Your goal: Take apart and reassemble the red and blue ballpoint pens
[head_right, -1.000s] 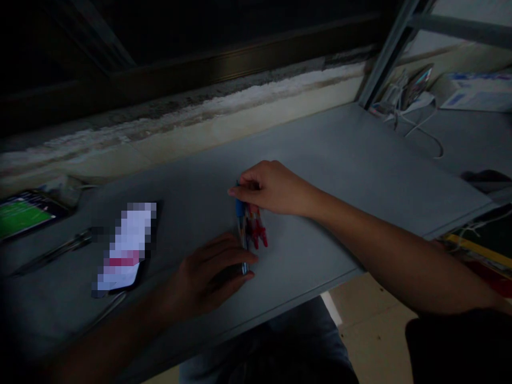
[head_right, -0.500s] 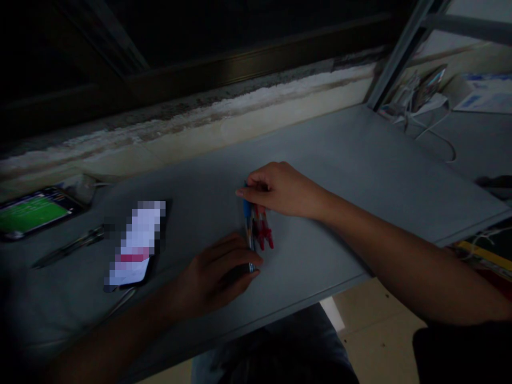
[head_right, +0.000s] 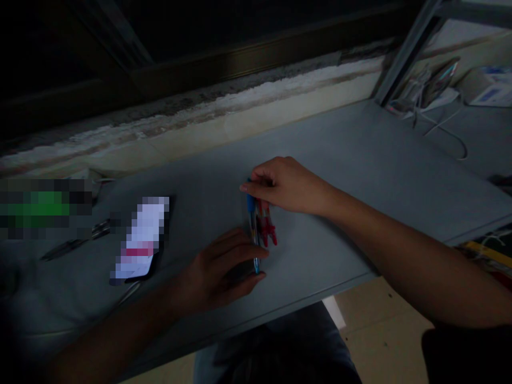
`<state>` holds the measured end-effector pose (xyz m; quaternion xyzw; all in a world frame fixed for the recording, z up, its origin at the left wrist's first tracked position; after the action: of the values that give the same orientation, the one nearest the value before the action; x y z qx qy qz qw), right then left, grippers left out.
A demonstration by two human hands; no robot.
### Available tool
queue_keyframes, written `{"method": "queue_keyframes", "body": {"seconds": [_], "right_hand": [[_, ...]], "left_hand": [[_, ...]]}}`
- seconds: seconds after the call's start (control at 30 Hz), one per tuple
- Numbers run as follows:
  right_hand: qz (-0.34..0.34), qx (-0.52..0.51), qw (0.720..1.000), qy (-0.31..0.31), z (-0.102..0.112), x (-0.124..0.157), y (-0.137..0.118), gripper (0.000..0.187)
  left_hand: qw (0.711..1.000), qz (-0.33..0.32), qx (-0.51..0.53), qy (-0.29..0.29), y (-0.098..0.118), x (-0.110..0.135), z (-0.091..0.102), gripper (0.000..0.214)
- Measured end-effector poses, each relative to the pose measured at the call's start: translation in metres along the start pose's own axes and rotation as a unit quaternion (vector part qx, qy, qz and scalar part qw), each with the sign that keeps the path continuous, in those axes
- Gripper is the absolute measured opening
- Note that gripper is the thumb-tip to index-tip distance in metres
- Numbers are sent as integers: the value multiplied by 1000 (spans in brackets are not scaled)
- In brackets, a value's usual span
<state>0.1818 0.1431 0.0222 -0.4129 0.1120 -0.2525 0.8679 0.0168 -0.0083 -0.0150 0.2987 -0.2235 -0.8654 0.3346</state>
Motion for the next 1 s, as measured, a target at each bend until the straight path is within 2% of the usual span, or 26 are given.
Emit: {"method": "queue_keyframes", "body": {"seconds": [0.17,0.3,0.5,1.0], "right_hand": [[-2,-29,1000,-5,-1,0,1,41],[-6,-21,1000,1,-2,1,1,38],[-2,-1,1000,0,-1,0,-3,37],[7,-26,1000,-15,-3,-2,-2,37]], "left_hand": [[999,22,-5,30,-2,3,-1,33],[999,15,-16,28,-4,3,-2,27],[999,26,-12,14,-4,3,-1,28],[999,34,-18,5,-7,2,-2,27]]}}
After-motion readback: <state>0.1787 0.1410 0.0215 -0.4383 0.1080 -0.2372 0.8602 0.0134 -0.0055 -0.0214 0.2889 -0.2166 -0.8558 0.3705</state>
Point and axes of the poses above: each hand's wrist, its own x-axis away from the middle knuckle, its own z-axis out of the back of the hand, y = z × x, the point moved 1 cm from there along -x, towards the middle knuckle, and after that the axes turned 7 degrees about -y, right-handed, at the moved point
